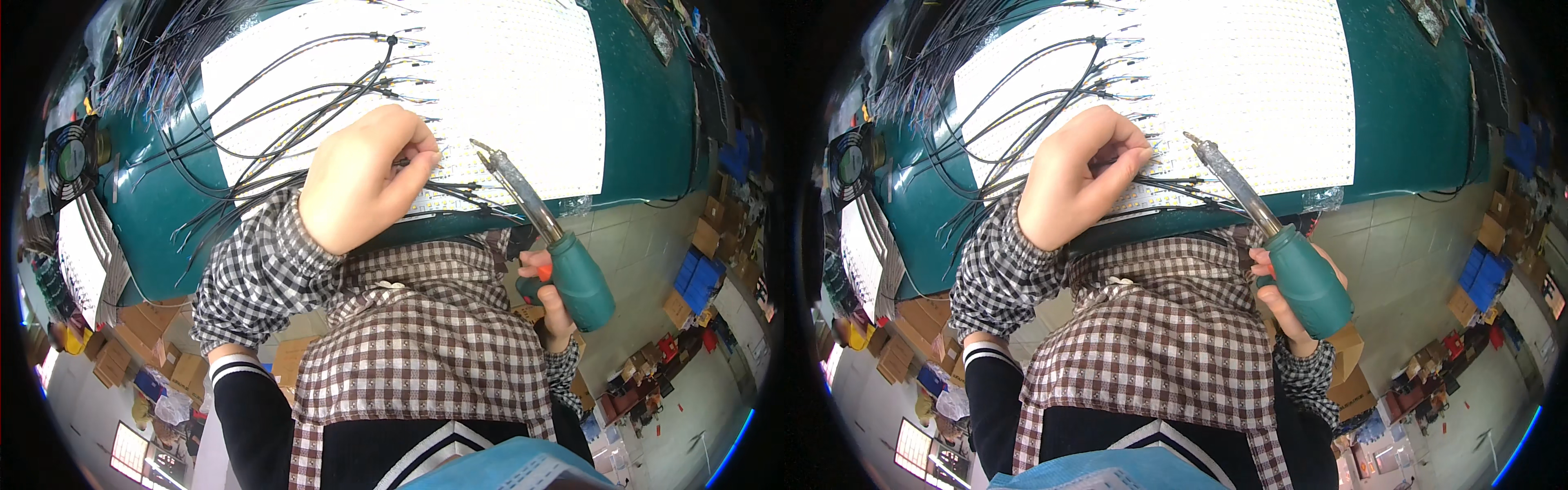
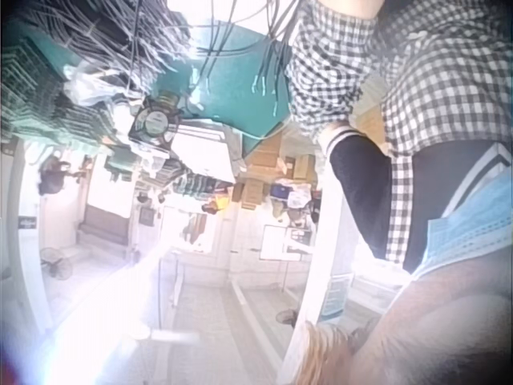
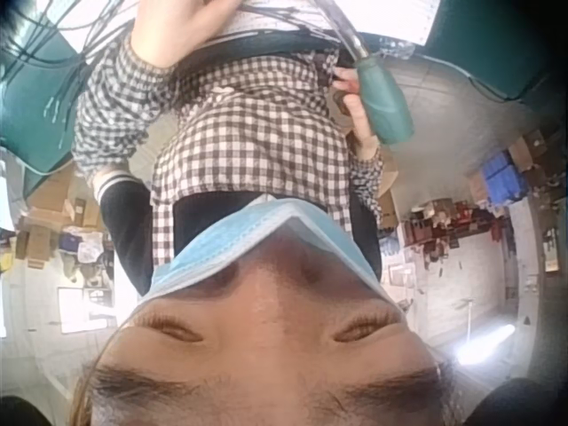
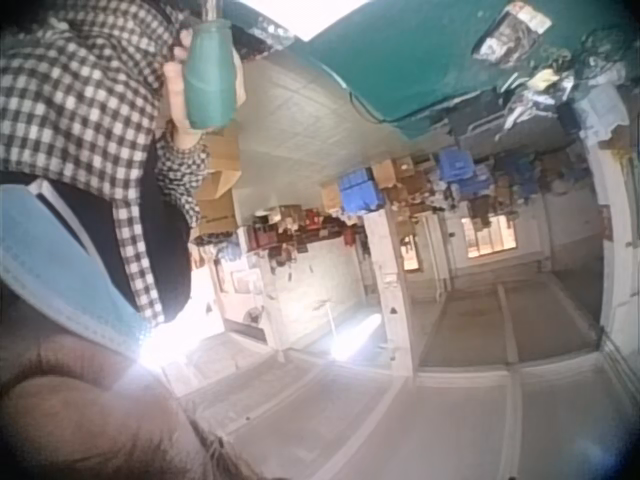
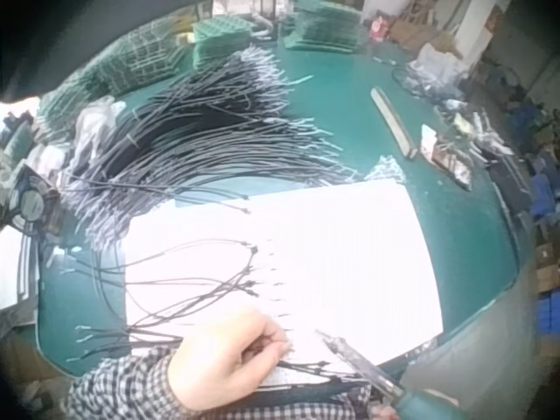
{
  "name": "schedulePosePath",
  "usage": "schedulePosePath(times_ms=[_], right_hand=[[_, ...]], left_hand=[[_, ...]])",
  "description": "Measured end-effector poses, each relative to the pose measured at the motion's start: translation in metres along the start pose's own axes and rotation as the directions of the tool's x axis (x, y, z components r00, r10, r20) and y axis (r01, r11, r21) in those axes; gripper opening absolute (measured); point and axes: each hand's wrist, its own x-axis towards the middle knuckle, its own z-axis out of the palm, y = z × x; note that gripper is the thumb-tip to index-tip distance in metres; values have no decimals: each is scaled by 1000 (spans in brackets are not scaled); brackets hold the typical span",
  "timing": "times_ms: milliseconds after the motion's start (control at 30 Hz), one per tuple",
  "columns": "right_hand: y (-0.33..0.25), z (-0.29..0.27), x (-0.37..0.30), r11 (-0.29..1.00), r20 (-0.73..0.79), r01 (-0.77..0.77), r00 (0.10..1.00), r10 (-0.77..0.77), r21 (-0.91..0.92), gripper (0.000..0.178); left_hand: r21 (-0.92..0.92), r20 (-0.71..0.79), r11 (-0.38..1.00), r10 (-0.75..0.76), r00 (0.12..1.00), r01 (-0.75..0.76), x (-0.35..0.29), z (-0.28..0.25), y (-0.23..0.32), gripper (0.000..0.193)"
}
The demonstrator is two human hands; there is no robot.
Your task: The person uses a soldering iron to attach black wires to a large white LED panel. They hold the wires in place with one hand while applying heat with the soldering iron in the other, working systematically across the panel's surface.
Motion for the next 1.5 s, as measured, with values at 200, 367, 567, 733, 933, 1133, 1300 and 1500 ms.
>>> schedulePosePath(times_ms=[200,367,567,733,933,1133,1300,1500], right_hand=[[0,-2,-1,1000,16,8,1000,-8,-17,63],[0,-1,-1,1000,-8,-6,1000,6,24,62],[-5,2,2,1000,10,11,1000,-11,4,56],[-3,2,0,999,11,19,1000,-19,-29,48],[4,-6,-1,973,75,73,996,-57,-220,43],[10,-7,-3,969,69,88,995,-74,-230,49],[14,-5,-5,992,41,29,999,-24,-123,58],[17,-4,-4,990,63,48,997,-40,-136,62]], left_hand=[[154,75,988,21,997,-32,10,-1,-1,7],[131,91,988,69,993,-81,12,-1,-1,6],[225,73,966,111,991,-124,12,3,-5,6],[212,86,969,111,990,-127,12,4,-4,6],[213,89,971,94,992,-111,13,3,-2,5],[219,98,969,96,991,-115,15,3,-4,6],[218,104,970,89,991,-110,16,2,-3,5],[219,106,970,89,990,-110,16,2,-3,5]])
